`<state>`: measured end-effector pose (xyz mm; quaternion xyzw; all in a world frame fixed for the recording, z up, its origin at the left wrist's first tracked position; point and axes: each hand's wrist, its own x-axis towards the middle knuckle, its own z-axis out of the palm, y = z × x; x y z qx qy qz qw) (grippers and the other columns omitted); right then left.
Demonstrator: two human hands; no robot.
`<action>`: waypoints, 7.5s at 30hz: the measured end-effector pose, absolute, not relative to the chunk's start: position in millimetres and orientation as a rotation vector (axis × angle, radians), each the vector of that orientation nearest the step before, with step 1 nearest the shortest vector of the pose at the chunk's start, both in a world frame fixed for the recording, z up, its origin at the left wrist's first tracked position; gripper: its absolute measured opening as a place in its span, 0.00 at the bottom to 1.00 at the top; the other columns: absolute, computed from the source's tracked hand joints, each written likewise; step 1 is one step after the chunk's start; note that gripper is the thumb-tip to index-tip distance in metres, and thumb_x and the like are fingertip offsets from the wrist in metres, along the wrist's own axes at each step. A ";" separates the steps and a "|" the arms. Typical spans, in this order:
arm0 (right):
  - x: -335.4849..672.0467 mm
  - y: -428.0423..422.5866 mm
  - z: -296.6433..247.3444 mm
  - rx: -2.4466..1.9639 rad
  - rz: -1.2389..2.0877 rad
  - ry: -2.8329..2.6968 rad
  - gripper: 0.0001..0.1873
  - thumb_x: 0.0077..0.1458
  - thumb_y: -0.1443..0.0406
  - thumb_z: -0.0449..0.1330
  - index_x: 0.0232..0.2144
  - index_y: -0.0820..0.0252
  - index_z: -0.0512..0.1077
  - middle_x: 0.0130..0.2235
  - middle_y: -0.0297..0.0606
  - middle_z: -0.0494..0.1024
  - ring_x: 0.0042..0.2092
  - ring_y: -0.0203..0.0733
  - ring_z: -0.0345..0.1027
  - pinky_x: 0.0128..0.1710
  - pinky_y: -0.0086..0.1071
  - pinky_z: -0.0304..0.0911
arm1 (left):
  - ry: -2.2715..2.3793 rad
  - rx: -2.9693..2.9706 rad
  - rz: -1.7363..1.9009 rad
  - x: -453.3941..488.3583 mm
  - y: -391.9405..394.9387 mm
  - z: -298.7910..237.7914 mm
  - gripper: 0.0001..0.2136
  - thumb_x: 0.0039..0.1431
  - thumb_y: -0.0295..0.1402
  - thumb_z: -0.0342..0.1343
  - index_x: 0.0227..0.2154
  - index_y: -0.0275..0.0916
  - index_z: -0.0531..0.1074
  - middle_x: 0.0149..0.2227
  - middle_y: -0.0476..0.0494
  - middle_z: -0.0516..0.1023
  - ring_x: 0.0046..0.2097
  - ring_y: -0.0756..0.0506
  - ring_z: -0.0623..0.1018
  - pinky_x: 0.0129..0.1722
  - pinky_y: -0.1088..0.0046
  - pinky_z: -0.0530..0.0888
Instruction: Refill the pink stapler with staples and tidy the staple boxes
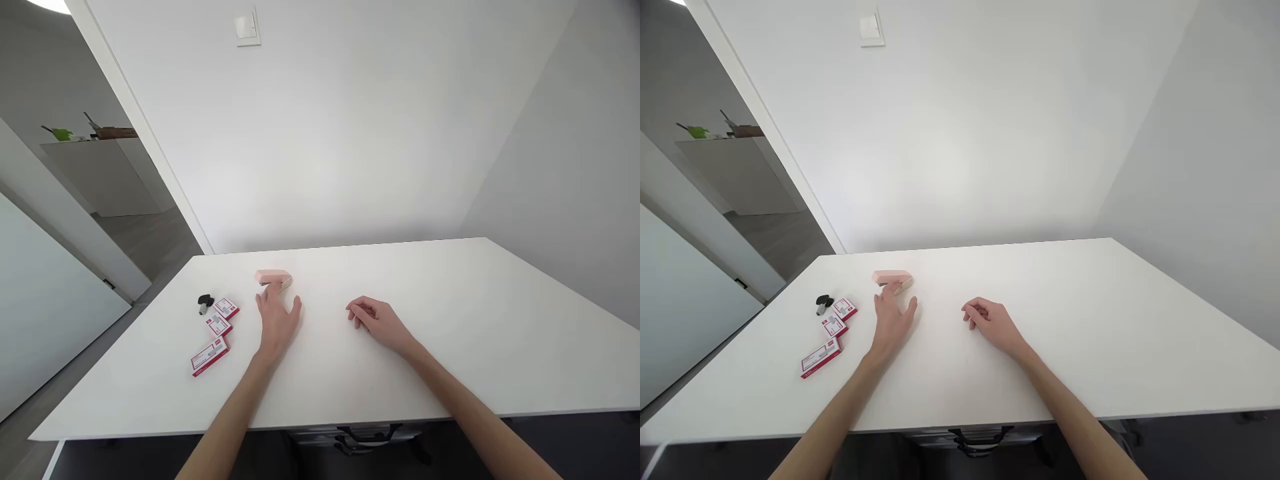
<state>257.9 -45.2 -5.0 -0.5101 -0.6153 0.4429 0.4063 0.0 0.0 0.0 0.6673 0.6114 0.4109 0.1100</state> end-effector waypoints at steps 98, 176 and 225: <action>265.7 -48.2 3.2 -1.088 1.185 -1.675 0.20 0.60 0.49 0.63 0.46 0.53 0.77 0.41 0.37 0.78 0.42 0.46 0.70 0.42 0.38 0.66 | 0.903 2.723 0.767 27.7 -28.1 11.0 0.13 0.71 0.40 0.53 0.43 0.46 0.82 0.39 0.43 0.80 0.36 0.46 0.74 0.44 0.62 0.71; 280.9 -27.1 -26.3 -0.980 1.131 -0.805 0.21 0.57 0.44 0.64 0.32 0.55 0.78 0.38 0.38 0.79 0.44 0.45 0.73 0.50 0.38 0.71 | 2.154 2.421 1.030 -101.8 -86.3 30.9 0.18 0.65 0.43 0.51 0.51 0.37 0.71 0.51 0.34 0.74 0.54 0.33 0.71 0.56 0.52 0.68; 280.4 -137.6 0.1 -1.248 1.151 -1.638 0.15 0.61 0.50 0.64 0.45 0.48 0.80 0.41 0.36 0.82 0.43 0.47 0.73 0.46 0.40 0.69 | 1.270 2.118 1.023 25.5 -131.9 12.1 0.15 0.59 0.41 0.65 0.47 0.46 0.75 0.38 0.49 0.81 0.36 0.47 0.79 0.38 0.68 0.78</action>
